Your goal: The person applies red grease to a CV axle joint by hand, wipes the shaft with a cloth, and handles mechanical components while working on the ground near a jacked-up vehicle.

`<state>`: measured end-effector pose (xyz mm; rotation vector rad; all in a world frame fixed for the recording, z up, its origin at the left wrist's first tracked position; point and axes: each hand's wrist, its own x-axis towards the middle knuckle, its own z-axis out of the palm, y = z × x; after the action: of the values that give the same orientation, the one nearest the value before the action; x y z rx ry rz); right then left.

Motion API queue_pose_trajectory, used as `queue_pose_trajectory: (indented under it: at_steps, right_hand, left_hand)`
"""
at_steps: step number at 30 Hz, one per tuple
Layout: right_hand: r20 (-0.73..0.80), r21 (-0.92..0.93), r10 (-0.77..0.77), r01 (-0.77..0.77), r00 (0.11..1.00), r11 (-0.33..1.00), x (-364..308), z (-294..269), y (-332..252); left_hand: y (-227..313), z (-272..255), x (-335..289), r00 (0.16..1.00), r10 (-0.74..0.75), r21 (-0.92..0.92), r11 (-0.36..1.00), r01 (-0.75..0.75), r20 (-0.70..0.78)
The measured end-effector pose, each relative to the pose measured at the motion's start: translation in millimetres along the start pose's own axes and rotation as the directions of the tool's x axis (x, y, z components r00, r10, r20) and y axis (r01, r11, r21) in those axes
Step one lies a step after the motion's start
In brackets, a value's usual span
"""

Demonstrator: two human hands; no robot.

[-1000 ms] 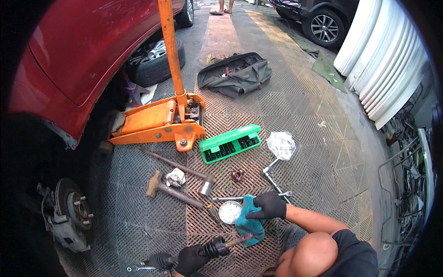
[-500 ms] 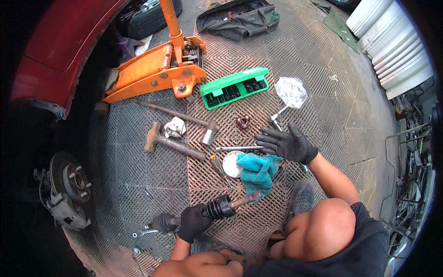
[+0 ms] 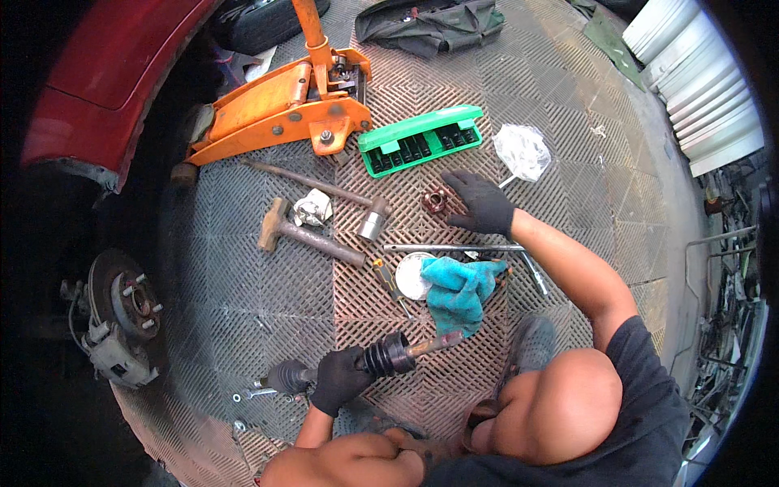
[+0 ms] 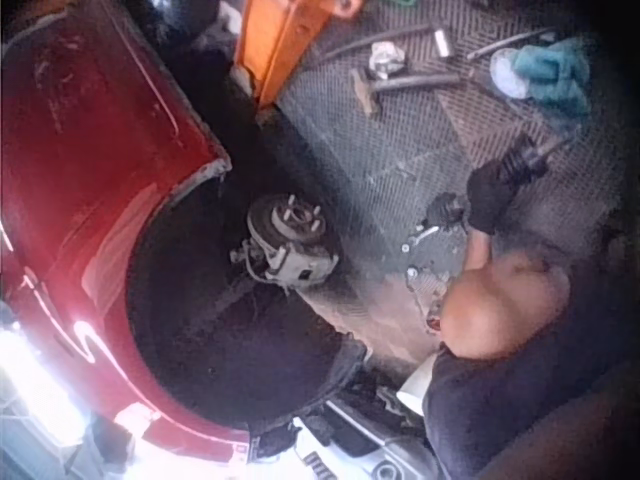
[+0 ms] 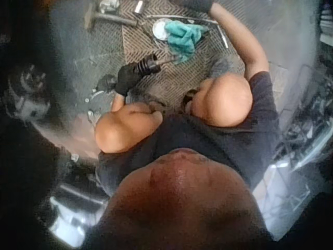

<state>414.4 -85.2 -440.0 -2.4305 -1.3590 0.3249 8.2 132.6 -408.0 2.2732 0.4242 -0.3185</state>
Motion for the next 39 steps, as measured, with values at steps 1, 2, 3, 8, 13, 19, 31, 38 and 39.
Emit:
queue_pose_trajectory:
  at_steps: [1,2,3,8,13,19,31,38,39]
  right_hand:
    - [-0.004,-0.079,-0.06,0.06,0.998,0.995,7.9,4.7,-5.0]
    - [0.045,-0.136,-0.094,0.1,0.994,0.986,16.7,9.6,-9.7]
    - [0.083,-0.195,-0.141,0.154,0.987,0.969,26.1,14.6,-13.8]
    - [0.285,-0.386,-0.148,0.255,0.947,0.886,52.4,37.0,-20.1]
    - [0.325,-0.426,-0.119,0.257,0.938,0.867,65.2,46.8,-19.7]
    - [0.276,-0.447,-0.122,0.239,0.954,0.862,68.2,49.6,-22.7]
    - [0.041,-0.309,-0.211,0.214,0.977,0.927,44.4,32.1,-13.4]
    - [-0.26,-0.214,0.032,-0.09,0.965,0.973,-20.1,25.3,4.5]
    - [-0.294,-0.242,0.072,-0.147,0.953,0.959,-29.0,22.6,4.7]
  left_hand:
    - [-0.2,-0.1,-0.6,1.0,-0.005,-0.002,1.0,0.005,0.003]
    - [-0.2,0.1,-1.5,1.0,-0.009,-0.003,1.0,0.009,0.002]
    - [0.1,0.9,-1.7,1.0,-0.013,-0.004,1.0,0.013,0.0]
    - [-1.0,-0.4,-3.0,1.0,0.004,-0.013,1.0,-0.004,-0.002]
    - [3.4,-4.4,-5.7,1.0,0.006,-0.09,0.996,-0.008,-0.016]
    - [4.4,-5.9,-3.7,0.999,-0.015,-0.075,0.997,0.017,0.031]
    - [7.2,-7.3,-4.9,0.999,-0.028,-0.049,0.998,0.03,0.042]
    - [5.2,-5.5,-2.0,1.0,-0.014,-0.019,1.0,0.014,0.021]
    - [3.8,-4.6,-1.6,0.999,-0.029,-0.008,1.0,0.029,0.03]
